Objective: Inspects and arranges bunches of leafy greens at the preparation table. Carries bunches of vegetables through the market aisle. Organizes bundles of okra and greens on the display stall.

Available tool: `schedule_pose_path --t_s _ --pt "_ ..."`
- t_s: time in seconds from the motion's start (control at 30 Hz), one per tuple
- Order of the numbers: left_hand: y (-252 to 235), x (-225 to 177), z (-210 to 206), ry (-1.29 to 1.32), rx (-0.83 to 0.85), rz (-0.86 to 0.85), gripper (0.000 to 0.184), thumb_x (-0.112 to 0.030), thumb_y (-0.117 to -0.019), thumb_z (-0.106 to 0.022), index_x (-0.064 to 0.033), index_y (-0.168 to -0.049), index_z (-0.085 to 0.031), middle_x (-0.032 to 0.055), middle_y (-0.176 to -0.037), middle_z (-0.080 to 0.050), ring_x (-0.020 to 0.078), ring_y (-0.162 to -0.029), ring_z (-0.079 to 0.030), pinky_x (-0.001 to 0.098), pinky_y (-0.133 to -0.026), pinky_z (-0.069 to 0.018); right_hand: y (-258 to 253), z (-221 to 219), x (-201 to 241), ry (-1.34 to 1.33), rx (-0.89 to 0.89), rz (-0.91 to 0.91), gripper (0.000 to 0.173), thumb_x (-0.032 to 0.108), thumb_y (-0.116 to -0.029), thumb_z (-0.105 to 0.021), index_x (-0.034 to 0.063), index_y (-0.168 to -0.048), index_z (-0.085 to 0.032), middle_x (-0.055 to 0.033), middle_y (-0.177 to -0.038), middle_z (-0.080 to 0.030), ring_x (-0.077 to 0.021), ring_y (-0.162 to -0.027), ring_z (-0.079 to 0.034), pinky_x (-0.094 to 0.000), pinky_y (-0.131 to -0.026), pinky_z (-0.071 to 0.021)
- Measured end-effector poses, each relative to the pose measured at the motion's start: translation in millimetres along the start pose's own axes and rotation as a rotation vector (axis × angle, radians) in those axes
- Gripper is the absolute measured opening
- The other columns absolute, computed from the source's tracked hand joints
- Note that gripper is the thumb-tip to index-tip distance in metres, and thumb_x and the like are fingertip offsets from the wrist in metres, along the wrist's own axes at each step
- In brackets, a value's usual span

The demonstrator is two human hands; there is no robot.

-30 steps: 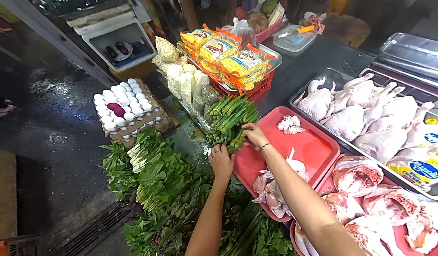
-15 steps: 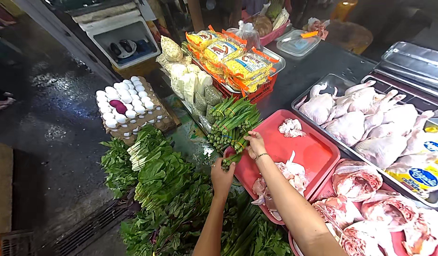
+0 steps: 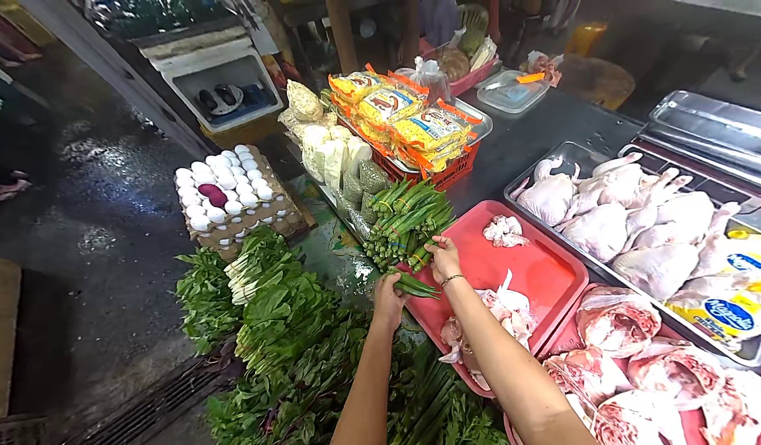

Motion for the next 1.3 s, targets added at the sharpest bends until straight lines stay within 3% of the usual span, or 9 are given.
schedule_pose_path --t_s 0.23,0.37,0.47,0.63,0.8,0.97,1.07,1.2,1.3 --pt "-33 4 -25 0.121 0.028 0.027 0.028 -0.016 -0.1079 -0.040 0.0026 -0.126 -0.051 0.0191 -0.112 -0.065 0.0251 -0.095 -0.066 0.0383 -0.083 -0.0559 3 23 48 -0.021 -0.096 0.224 0.037 -0.008 -0.0933 -0.065 -0.0035 -0.127 -0.052 -0.0223 -0.112 -0.057 -0.0277 -0.089 -0.062 -0.0426 -0.075 -0.0567" --pt "-41 0 -27 0.149 -0.042 -0.003 0.027 -0.015 -0.1073 -0.042 0.0046 -0.121 -0.053 0.0204 -0.105 -0.066 0.0257 -0.090 -0.067 0.0374 -0.080 -0.0567 16 -5 97 -0.005 -0.008 0.377 0.033 -0.005 -0.0950 -0.065 -0.0004 -0.126 -0.054 -0.0148 -0.103 -0.053 -0.0224 -0.082 -0.059 -0.0396 -0.072 -0.0556" --pt "-41 -2 -31 0.168 -0.086 -0.014 0.026 -0.016 -0.1067 -0.044 0.0047 -0.120 -0.053 0.0194 -0.103 -0.064 0.0242 -0.088 -0.066 0.0365 -0.078 -0.0568 14 -46 124 0.124 0.096 0.434 0.039 0.006 -0.0968 -0.068 0.0032 -0.133 -0.052 -0.0173 -0.113 -0.056 -0.0248 -0.087 -0.060 -0.0424 -0.076 -0.0552" --pt "-44 3 -28 0.122 -0.096 0.001 0.028 -0.017 -0.1071 -0.045 0.0043 -0.124 -0.053 0.0194 -0.109 -0.062 0.0237 -0.092 -0.064 0.0372 -0.081 -0.0551 3 -106 143 0.802 0.126 0.638 0.047 0.030 -0.1008 -0.067 0.0013 -0.137 -0.056 -0.0307 -0.137 -0.053 -0.0462 -0.123 -0.056 -0.0611 -0.098 -0.0480" --pt "-39 0 -19 0.000 -0.032 0.036 0.042 -0.020 -0.1090 -0.044 0.0000 -0.145 -0.039 0.0248 -0.127 -0.058 0.0308 -0.105 -0.064 0.0431 -0.087 -0.0547 -18 -119 126 1.278 -0.002 0.796 0.057 0.059 -0.0993 -0.057 0.0140 -0.133 -0.064 -0.0234 -0.132 -0.060 -0.0440 -0.123 -0.057 -0.0619 -0.097 -0.0481" --pt "-39 1 -10 0.034 -0.065 0.018 0.040 -0.022 -0.1096 -0.044 -0.0001 -0.143 -0.040 0.0229 -0.120 -0.060 0.0283 -0.099 -0.063 0.0402 -0.083 -0.0543 -28 -117 110 1.142 -0.138 0.949 0.049 0.057 -0.1009 -0.054 0.0218 -0.131 -0.069 -0.0200 -0.126 -0.061 -0.0404 -0.120 -0.056 -0.0604 -0.102 -0.0398" --pt "-38 4 -11 0.129 -0.108 0.031 0.039 -0.022 -0.1098 -0.041 -0.0005 -0.142 -0.041 0.0222 -0.119 -0.060 0.0276 -0.097 -0.064 0.0398 -0.082 -0.0547 -14 -99 101 1.005 -0.158 0.961 0.058 0.062 -0.1000 -0.050 0.0255 -0.144 -0.061 -0.0219 -0.150 -0.048 -0.0439 -0.142 -0.040 -0.0662 -0.116 -0.0251" --pt "-39 5 -15 0.215 -0.152 0.033 0.036 -0.024 -0.1098 -0.041 0.0010 -0.136 -0.045 0.0196 -0.112 -0.061 0.0249 -0.091 -0.064 0.0388 -0.079 -0.0552 35 -39 70 0.719 -0.298 0.834 0.059 0.048 -0.1039 -0.045 0.0091 -0.148 -0.054 -0.0292 -0.159 -0.034 -0.0499 -0.147 -0.031 -0.0639 -0.119 -0.0260" --pt "-38 2 -15 0.209 -0.154 0.033 0.035 -0.025 -0.1098 -0.041 -0.0001 -0.134 -0.047 0.0175 -0.110 -0.060 0.0230 -0.091 -0.063 0.0370 -0.079 -0.0543 38 -31 30 0.767 -0.201 0.775 0.065 0.040 -0.0981 -0.058 0.0073 -0.153 -0.048 -0.0326 -0.162 -0.025 -0.0534 -0.148 -0.026 -0.0650 -0.121 -0.0223"
Point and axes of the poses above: each hand's wrist, its own y-axis away from the middle knuckle, its own z-axis out of the back of the hand, x = y × z, the point moved 7 cm from there along -y, towards the middle knuckle
